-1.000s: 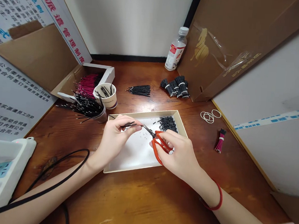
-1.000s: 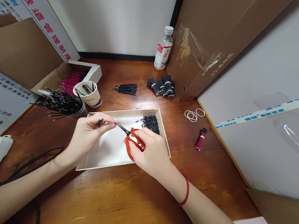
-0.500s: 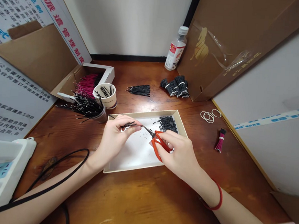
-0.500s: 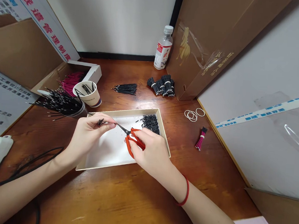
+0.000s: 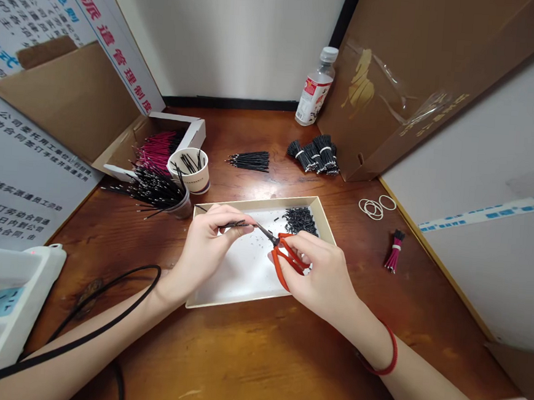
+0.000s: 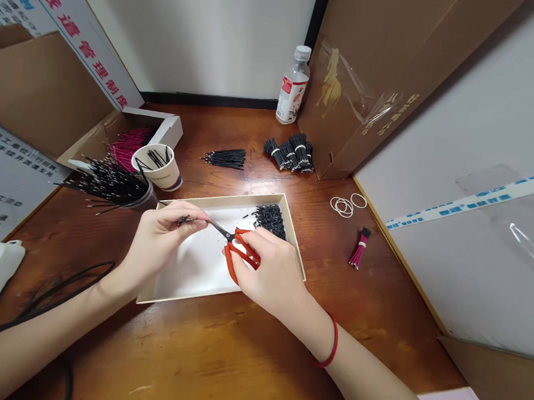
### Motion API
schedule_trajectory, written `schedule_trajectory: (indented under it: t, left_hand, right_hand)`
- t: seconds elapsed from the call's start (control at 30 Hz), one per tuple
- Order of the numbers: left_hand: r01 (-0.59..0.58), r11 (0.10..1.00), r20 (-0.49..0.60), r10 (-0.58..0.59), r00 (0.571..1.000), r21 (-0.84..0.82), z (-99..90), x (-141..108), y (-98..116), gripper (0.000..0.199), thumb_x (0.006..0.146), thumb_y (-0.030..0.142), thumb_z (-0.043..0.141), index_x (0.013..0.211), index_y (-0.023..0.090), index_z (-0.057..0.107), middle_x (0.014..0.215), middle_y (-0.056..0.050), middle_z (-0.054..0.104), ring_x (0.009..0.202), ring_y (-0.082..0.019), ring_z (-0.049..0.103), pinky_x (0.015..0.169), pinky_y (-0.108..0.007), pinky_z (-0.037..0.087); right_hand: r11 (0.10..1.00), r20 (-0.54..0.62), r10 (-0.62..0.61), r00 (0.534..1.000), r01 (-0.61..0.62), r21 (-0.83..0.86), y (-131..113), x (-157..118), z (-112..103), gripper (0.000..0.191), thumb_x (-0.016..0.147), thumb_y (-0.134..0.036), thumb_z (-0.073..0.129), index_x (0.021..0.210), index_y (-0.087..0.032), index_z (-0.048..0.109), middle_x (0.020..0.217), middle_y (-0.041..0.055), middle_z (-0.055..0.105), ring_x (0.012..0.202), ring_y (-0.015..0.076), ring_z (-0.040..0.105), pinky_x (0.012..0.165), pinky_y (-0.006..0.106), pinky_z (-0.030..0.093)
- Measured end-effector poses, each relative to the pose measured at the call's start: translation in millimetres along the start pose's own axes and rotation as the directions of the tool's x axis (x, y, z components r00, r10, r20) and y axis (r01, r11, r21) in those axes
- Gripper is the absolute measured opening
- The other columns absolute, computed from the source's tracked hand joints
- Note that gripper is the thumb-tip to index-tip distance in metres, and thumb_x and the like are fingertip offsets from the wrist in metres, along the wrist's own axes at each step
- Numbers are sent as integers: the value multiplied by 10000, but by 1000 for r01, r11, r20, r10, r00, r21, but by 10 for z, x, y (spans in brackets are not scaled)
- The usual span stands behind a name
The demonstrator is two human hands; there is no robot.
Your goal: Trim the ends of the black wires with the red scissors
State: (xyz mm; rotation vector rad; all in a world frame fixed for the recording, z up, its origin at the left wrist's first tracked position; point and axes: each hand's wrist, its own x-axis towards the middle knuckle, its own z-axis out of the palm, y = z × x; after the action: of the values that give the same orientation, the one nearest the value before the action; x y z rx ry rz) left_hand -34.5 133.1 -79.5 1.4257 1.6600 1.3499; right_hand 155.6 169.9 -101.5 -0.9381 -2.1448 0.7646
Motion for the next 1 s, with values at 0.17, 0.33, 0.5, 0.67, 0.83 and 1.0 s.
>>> schedule_trajectory:
  t: [0.17, 0.33, 0.5, 0.67, 0.83, 1.0]
  left_hand:
    - [-11, 1000, 9, 11, 1000, 6, -7, 3, 4, 114, 737, 156, 714, 749, 249, 779, 746, 6, 725, 737, -138, 609, 704, -260, 452]
    - [5, 1000, 10, -5, 1000, 15, -9, 8, 18, 92, 727, 167, 711, 734, 233, 774, 741, -11, 724, 732, -158, 609, 702, -284, 457]
    - [20, 999, 14, -21, 1000, 33, -9, 15, 31, 77, 725, 189, 707, 726, 229, 772, 742, -21, 723, 736, -174, 607, 721, -310, 463]
    - [18, 999, 25, -19, 1000, 40, -8, 14, 38, 85, 738, 182, 695, 727, 224, 769, 746, -27, 726, 740, -177, 611, 726, -315, 471]
    - [11, 999, 25, -12, 1000, 33, -7, 8, 32, 80, 740, 183, 698, 733, 221, 768, 748, -24, 724, 742, -171, 605, 726, -308, 464]
    - [17, 999, 23, -17, 1000, 32, -6, 6, 38, 86, 733, 176, 697, 726, 222, 770, 743, -22, 724, 747, -173, 603, 724, -306, 454]
  right_hand:
    - [1000, 4, 4, 1000, -4, -5, -3, -9, 2, 163, 833, -211, 628, 693, -155, 567, 609, -27, 461, 529, 74, 377, 508, 213, 304]
    - [1000, 14, -6, 1000, 6, -15, 12, -13, 0, 154, 847, -205, 607, 702, -157, 581, 611, -18, 469, 530, 84, 377, 510, 225, 303]
    - [1000, 29, 3, 1000, -3, 1, 23, -15, 2, 161, 854, -184, 590, 695, -166, 577, 608, -18, 473, 533, 88, 384, 514, 226, 311]
    - [999, -5, 36, 999, -36, -22, -5, -9, -2, 148, 820, -186, 623, 684, -164, 570, 593, -29, 456, 515, 80, 383, 496, 220, 302]
    - [1000, -5, 22, 1000, -22, -21, -16, 3, 1, 121, 824, -228, 632, 729, -158, 608, 618, -22, 487, 519, 78, 393, 502, 215, 318]
    - [1000, 2, 14, 1000, -14, -27, -11, 4, 5, 118, 825, -220, 629, 727, -157, 612, 618, -20, 494, 521, 80, 392, 499, 217, 315]
